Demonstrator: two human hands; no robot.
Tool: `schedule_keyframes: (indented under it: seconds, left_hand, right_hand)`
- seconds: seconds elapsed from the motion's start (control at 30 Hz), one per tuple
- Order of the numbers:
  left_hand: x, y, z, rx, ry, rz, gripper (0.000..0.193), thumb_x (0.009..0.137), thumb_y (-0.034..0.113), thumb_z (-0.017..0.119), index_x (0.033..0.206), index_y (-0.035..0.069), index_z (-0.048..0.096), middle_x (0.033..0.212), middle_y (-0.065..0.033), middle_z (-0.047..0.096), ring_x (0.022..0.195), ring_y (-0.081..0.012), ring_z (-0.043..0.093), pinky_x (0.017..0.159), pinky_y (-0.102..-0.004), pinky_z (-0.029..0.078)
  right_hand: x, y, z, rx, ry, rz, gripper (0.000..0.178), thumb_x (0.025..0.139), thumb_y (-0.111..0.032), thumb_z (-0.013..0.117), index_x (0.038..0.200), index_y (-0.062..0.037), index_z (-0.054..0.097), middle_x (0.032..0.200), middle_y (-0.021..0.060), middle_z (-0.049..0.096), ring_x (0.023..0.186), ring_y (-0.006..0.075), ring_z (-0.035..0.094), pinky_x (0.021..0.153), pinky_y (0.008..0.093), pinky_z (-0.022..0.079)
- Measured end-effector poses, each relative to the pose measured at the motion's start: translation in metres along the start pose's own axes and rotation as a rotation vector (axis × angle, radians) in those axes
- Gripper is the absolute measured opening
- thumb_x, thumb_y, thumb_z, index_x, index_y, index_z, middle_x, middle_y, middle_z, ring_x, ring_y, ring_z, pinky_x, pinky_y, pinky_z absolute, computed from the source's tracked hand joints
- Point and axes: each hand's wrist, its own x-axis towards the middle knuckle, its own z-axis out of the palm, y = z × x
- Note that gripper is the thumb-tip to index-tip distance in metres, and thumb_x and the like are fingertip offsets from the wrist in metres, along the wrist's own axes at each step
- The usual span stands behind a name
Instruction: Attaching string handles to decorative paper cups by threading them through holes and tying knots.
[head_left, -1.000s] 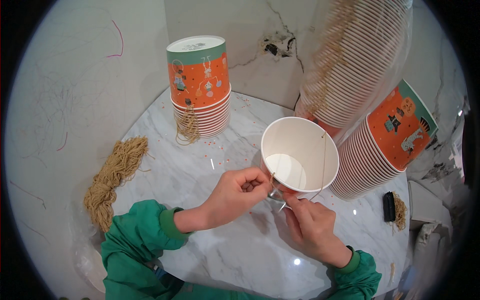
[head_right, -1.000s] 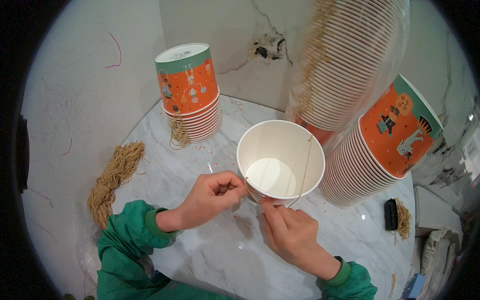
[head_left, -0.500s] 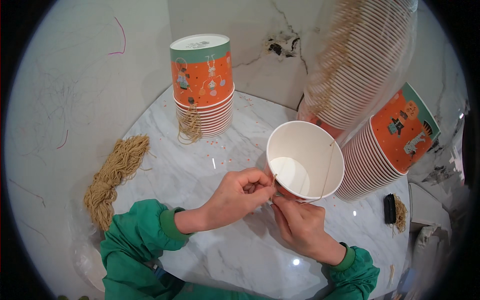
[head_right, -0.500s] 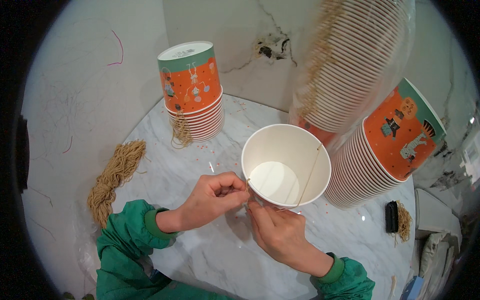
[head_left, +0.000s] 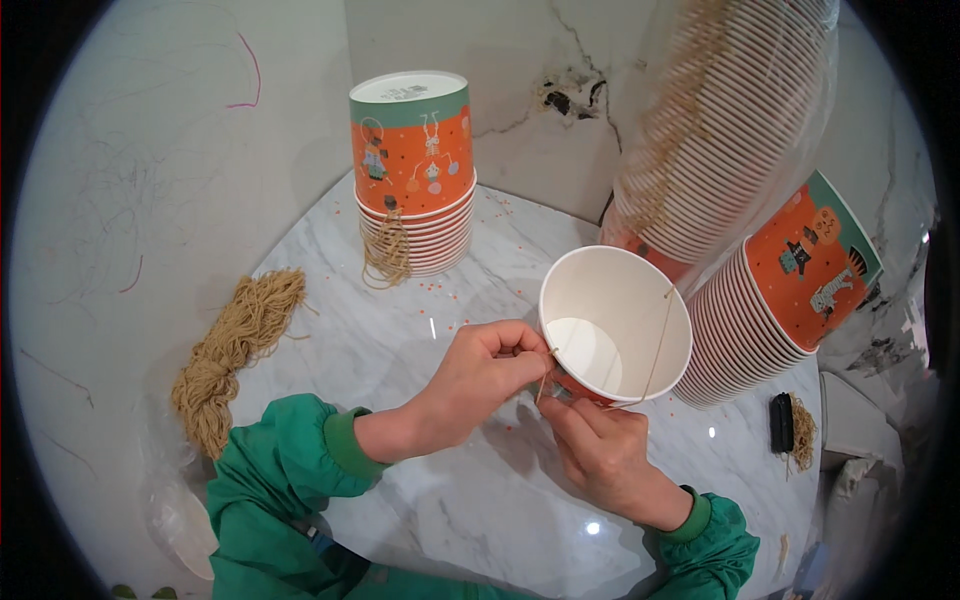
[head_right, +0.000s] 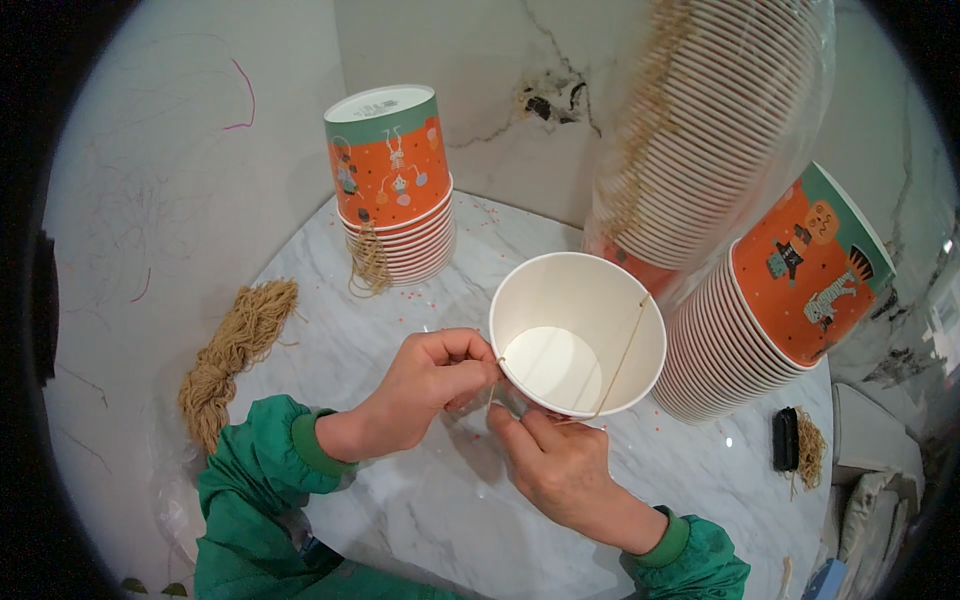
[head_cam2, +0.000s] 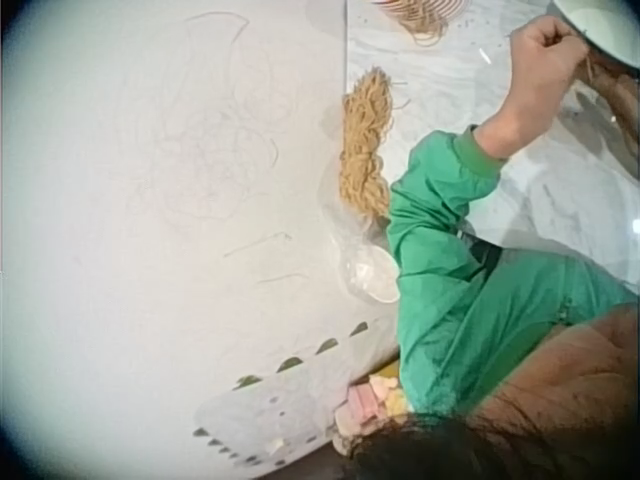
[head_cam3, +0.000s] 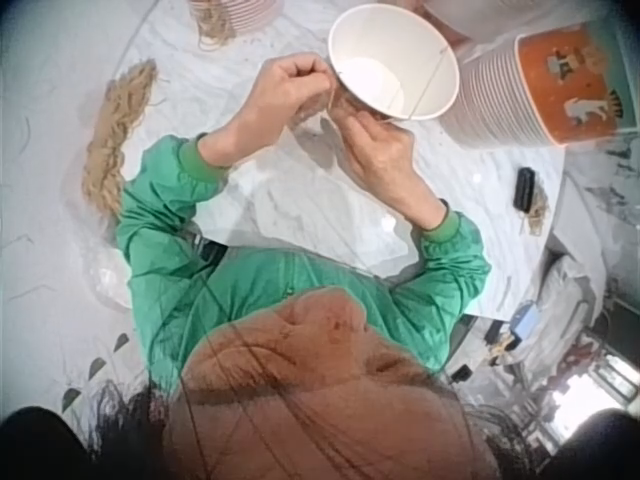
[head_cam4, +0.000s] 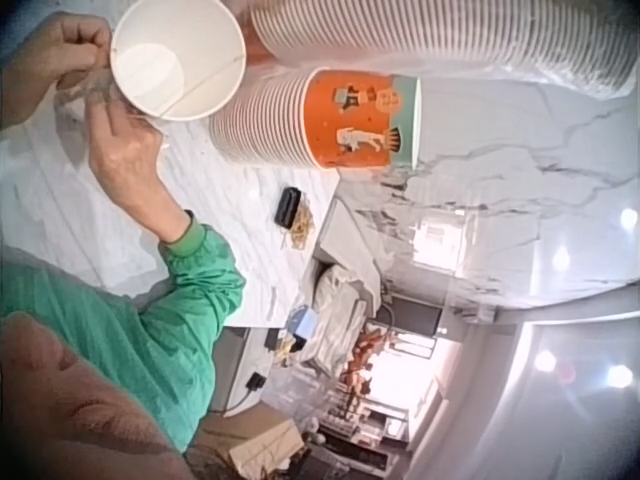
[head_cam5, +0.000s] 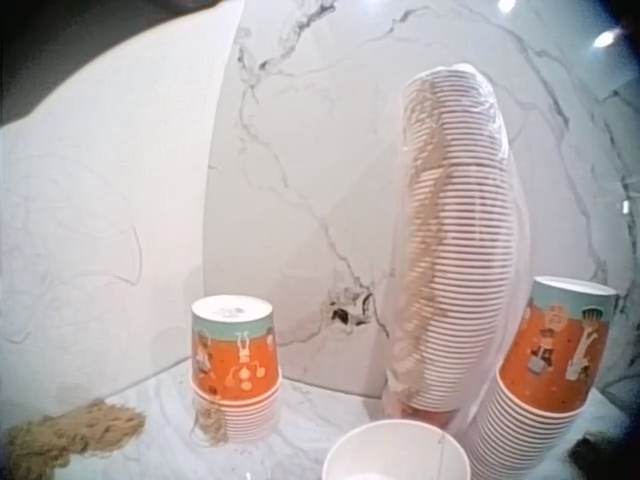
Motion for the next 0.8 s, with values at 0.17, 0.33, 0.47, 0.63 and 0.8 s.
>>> schedule_keyframes:
  seconds: [0.17,0.33,0.47,0.63,0.8]
  left_hand:
    - [0.003,-0.004,-0.004,0.045,0.021,0.024,0.006,0.091,0.01,0.064,0.091,0.004,0.065,0.074,0.0055,0.055,0.064,-0.0024,0.045,0.056,-0.0219,0.034]
    - [0.006,-0.011,-0.014,0.119,0.039,0.068,0.008,0.093,0.007,0.064,0.1,0.004,0.064,0.086,0.004,0.059,0.067,-0.0011,0.047,0.058,-0.0212,0.038]
    - [0.001,-0.01,-0.01,0.607,0.137,0.56,0.026,0.084,0.0,0.066,0.11,0.003,0.064,0.107,-0.007,0.064,0.077,-0.0133,0.064,0.063,-0.0278,0.051]
    - [0.002,-0.018,-0.005,0.97,0.017,1.067,0.047,0.073,-0.004,0.066,0.119,0.002,0.069,0.123,-0.0127,0.065,0.091,-0.0257,0.073,0.07,-0.034,0.06]
    - [0.006,-0.017,-0.007,1.019,0.024,1.064,0.043,0.073,-0.004,0.068,0.116,0.002,0.069,0.114,-0.0114,0.065,0.084,-0.0244,0.071,0.065,-0.0328,0.059]
  right_hand:
    - [0.001,0.0,-0.002,0.016,-0.009,0.022,0.039,0.075,0.004,0.072,0.112,-0.0044,0.068,0.069,0.0049,0.057,0.056,0.0225,0.061,0.049,0.0353,0.048]
    - [0.004,0.0,-0.001,0.015,0.053,0.056,0.034,0.077,-0.004,0.076,0.109,-0.0056,0.068,0.073,0.0035,0.059,0.058,0.0198,0.062,0.048,0.0335,0.047]
    - [0.002,0.004,-0.002,0.003,0.056,0.07,0.035,0.078,-0.004,0.077,0.111,-0.0049,0.068,0.077,0.0042,0.061,0.058,0.0205,0.063,0.05,0.0329,0.049]
    - [0.003,0.004,-0.001,-0.007,0.094,0.037,0.033,0.079,-0.003,0.075,0.111,-0.0043,0.068,0.079,0.0042,0.063,0.057,0.02,0.063,0.049,0.0324,0.049]
    - [0.002,0.007,-0.004,-0.028,0.112,0.023,0.025,0.08,-0.002,0.074,0.103,-0.0033,0.068,0.079,0.0051,0.064,0.056,0.02,0.062,0.049,0.0327,0.048]
